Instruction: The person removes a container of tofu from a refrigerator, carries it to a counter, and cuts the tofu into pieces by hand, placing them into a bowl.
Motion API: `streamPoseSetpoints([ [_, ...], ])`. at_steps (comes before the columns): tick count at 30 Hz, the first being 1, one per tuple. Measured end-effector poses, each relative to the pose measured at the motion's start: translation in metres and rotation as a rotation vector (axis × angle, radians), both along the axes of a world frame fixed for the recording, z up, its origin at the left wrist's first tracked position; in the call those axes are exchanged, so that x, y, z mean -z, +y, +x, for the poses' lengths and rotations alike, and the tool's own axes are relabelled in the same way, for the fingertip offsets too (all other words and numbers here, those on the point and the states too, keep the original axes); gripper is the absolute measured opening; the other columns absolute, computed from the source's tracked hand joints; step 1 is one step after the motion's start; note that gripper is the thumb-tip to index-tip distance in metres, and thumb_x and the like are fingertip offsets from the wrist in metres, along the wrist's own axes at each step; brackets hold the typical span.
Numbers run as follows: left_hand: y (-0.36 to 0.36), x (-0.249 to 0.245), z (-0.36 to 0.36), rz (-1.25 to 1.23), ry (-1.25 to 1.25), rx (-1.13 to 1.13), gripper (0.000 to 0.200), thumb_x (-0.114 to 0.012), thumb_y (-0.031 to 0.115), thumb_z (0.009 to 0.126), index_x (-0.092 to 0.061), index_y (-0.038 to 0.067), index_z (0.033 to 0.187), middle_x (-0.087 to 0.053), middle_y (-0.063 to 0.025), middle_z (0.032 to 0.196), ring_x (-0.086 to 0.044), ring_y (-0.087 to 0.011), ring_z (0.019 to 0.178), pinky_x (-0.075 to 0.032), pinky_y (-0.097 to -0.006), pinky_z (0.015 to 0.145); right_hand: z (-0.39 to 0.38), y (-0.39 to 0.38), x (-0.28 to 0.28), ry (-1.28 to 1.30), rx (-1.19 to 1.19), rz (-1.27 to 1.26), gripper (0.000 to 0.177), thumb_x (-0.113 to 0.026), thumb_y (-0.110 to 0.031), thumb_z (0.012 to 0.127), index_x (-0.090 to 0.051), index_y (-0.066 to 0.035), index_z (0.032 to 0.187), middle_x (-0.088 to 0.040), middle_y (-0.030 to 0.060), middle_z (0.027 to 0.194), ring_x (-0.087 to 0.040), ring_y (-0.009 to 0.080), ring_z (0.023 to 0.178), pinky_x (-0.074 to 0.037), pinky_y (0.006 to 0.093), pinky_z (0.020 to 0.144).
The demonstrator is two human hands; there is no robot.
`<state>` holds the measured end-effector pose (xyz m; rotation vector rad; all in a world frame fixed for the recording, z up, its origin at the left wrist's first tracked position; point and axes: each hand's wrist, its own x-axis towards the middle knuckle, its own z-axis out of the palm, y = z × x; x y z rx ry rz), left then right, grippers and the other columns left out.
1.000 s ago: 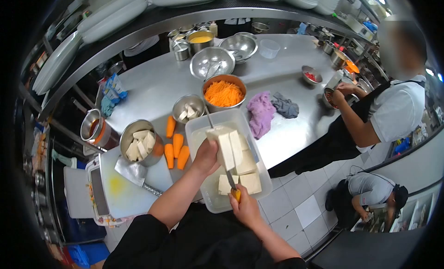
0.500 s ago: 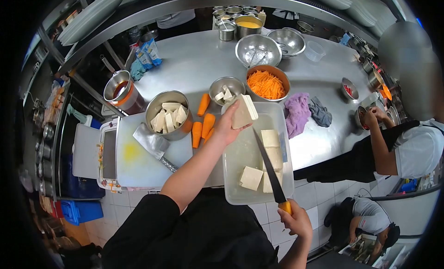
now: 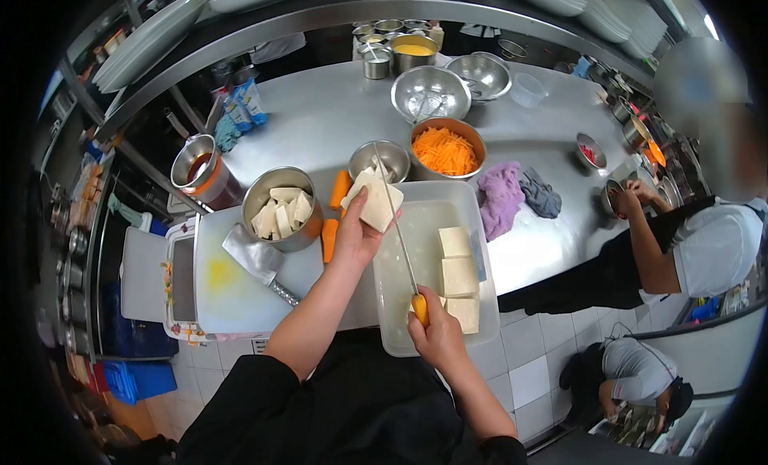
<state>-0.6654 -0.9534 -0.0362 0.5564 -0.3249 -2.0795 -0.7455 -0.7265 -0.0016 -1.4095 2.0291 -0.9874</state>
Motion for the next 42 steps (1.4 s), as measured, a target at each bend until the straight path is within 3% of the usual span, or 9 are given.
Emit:
streamPoseSetpoints([
  [7, -0.004, -0.013, 0.03, -0.004, -0.023, -0.173, 0.048, -0.065, 0.027, 0.092, -0.046, 0.008, 0.132, -0.056, -0.0079, 0.128, -0.057, -0.0265, 0.118, -0.052, -0.048, 0.096, 0.015, -0.018, 0.002, 0.029, -0.123, 0.045, 0.047, -0.06, -0.019, 0.087, -0.045, -0.009, 0.131, -0.067, 0.0229, 0.093, -0.066, 0.0424, 0.081, -0.052, 0.0468, 0.071],
  [9, -0.003, -0.019, 0.037, -0.037, -0.004, -0.208, 0.042, -0.064, 0.023, 0.093, -0.049, 0.007, 0.128, -0.059, -0.0078, 0.122, -0.061, -0.0222, 0.109, -0.055, -0.0434, 0.089, 0.018, -0.022, 0.002, 0.029, -0.141, 0.047, 0.047, -0.06, -0.019, 0.087, -0.045, -0.009, 0.131, -0.067, 0.023, 0.093, -0.065, 0.0425, 0.082, -0.052, 0.0468, 0.072],
  [22, -0.003, -0.033, 0.063, -0.022, 0.003, -0.289, 0.044, -0.064, 0.027, 0.092, -0.049, 0.007, 0.128, -0.058, -0.0083, 0.124, -0.059, -0.0252, 0.113, -0.053, -0.0473, 0.092, 0.038, -0.037, 0.0, 0.042, -0.212, 0.04, 0.047, -0.058, -0.019, 0.089, -0.043, -0.007, 0.132, -0.065, 0.0257, 0.095, -0.064, 0.0451, 0.086, -0.051, 0.0487, 0.075],
  [31, -0.006, -0.025, 0.112, -0.139, -0.034, -0.38, 0.045, -0.063, 0.025, 0.093, -0.046, 0.005, 0.13, -0.058, -0.0104, 0.122, -0.06, -0.0257, 0.11, -0.053, -0.0441, 0.092, 0.065, -0.064, 0.004, 0.062, -0.364, 0.148, 0.045, -0.052, -0.018, 0.092, -0.039, -0.005, 0.133, -0.063, 0.0294, 0.087, -0.061, 0.0485, 0.082, -0.048, 0.0537, 0.072],
  [33, -0.006, -0.03, 0.122, -0.101, -0.033, -0.466, 0.043, -0.065, 0.022, 0.092, -0.048, 0.005, 0.128, -0.059, -0.0074, 0.12, -0.06, -0.0209, 0.109, -0.052, -0.0361, 0.091, 0.074, -0.071, 0.003, 0.059, -0.376, 0.176, 0.044, -0.051, -0.018, 0.092, -0.039, -0.004, 0.132, -0.063, 0.0298, 0.088, -0.061, 0.0488, 0.083, -0.047, 0.054, 0.074],
  [42, -0.029, -0.026, 0.167, -0.128, -0.133, -0.558, 0.047, -0.066, 0.022, 0.091, -0.047, 0.005, 0.13, -0.057, -0.0072, 0.124, -0.056, -0.0218, 0.115, -0.048, -0.0382, 0.095, 0.1, -0.112, 0.011, -0.004, -0.515, 0.264, 0.047, -0.05, -0.021, 0.092, -0.037, 0.0, 0.132, -0.062, 0.0329, 0.096, -0.059, 0.051, 0.092, -0.046, 0.0539, 0.081],
])
